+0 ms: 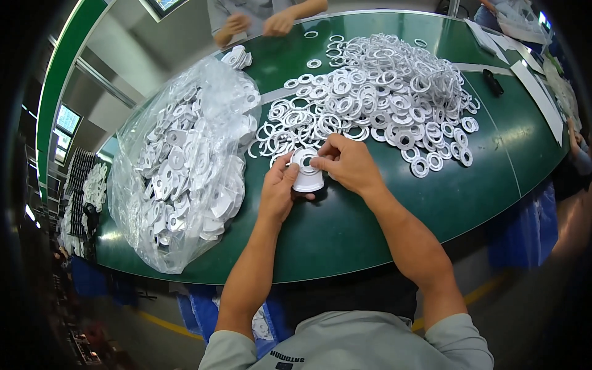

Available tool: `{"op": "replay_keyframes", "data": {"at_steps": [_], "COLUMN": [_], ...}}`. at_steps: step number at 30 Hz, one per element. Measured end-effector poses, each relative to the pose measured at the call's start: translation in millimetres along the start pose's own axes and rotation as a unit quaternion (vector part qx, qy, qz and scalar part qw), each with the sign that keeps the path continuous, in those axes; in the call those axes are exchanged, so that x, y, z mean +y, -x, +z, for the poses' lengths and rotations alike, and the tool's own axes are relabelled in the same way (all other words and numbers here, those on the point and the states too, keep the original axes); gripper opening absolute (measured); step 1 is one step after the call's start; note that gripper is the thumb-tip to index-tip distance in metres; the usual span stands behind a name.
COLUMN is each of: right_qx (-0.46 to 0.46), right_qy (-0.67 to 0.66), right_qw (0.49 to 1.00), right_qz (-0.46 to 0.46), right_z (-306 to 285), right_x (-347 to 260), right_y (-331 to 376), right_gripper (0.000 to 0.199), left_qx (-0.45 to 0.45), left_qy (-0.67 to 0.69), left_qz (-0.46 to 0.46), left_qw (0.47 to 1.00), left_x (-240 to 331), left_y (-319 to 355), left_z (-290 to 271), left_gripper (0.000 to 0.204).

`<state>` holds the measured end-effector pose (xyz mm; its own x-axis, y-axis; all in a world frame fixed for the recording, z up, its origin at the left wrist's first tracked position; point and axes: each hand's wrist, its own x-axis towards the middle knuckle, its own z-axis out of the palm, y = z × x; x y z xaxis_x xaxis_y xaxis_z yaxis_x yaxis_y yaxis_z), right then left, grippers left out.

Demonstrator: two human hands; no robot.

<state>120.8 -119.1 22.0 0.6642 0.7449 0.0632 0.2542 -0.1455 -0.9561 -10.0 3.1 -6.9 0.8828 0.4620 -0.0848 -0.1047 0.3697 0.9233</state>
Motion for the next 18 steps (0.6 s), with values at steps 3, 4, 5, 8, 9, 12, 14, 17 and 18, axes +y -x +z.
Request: {"op": "replay_keyframes", "data": {"at_steps": [3, 4, 5, 8, 9, 12, 14, 17, 18], "right_qx": [0.029, 0.044, 0.045, 0.075, 0.074, 0.026, -0.018, -0.06, -0.058], "right_qy": [0.058, 0.069, 0.069, -0.013, -0.013, 0.057, 0.095, 0.236, 0.336], "right_qw": [0.997, 0.995, 0.995, 0.996, 0.996, 0.997, 0.995, 0.969, 0.938], "right_qz": [-0.049, -0.057, -0.056, -0.053, -0.054, -0.035, -0.021, -0.033, -0.059], "right_z": [8.0, 12.0, 13.2, 11.2, 7.3, -11.6, -21.7, -19.7, -18.0], "right_x": [9.2, 9.7, 8.8, 3.3, 2.5, 0.9, -7.2, 9.4, 15.8], "right_y": [0.3, 0.7, 0.8, 0.8, 1.2, 1.0, 4.0, 11.2, 14.4], "right_gripper": [0.023, 0.021, 0.021, 0.018, 0.018, 0.018, 0.019, 0.021, 0.021], "left_qx": [0.0, 0.007, 0.007, 0.001, 0.018, 0.053, 0.074, 0.075, 0.072], "left_qy": [-0.022, -0.033, -0.033, -0.054, -0.05, -0.023, 0.001, 0.001, 0.0], "left_qz": [-0.011, -0.016, -0.017, -0.011, -0.003, 0.003, 0.001, 0.005, 0.006], "left_qw": [1.0, 0.999, 0.999, 0.999, 0.999, 0.998, 0.997, 0.997, 0.997], "left_x": [-1.9, -2.5, -3.0, -2.2, -1.6, 3.2, 4.7, 3.7, 4.2], "left_y": [0.8, 2.3, 2.2, 1.1, 1.6, 2.2, 2.4, -0.1, -0.7], "left_z": [3.5, 3.7, 1.3, -5.1, -4.4, 2.2, 2.6, 2.2, 3.8], "left_gripper": [0.043, 0.041, 0.041, 0.035, 0.034, 0.031, 0.031, 0.029, 0.028]}}
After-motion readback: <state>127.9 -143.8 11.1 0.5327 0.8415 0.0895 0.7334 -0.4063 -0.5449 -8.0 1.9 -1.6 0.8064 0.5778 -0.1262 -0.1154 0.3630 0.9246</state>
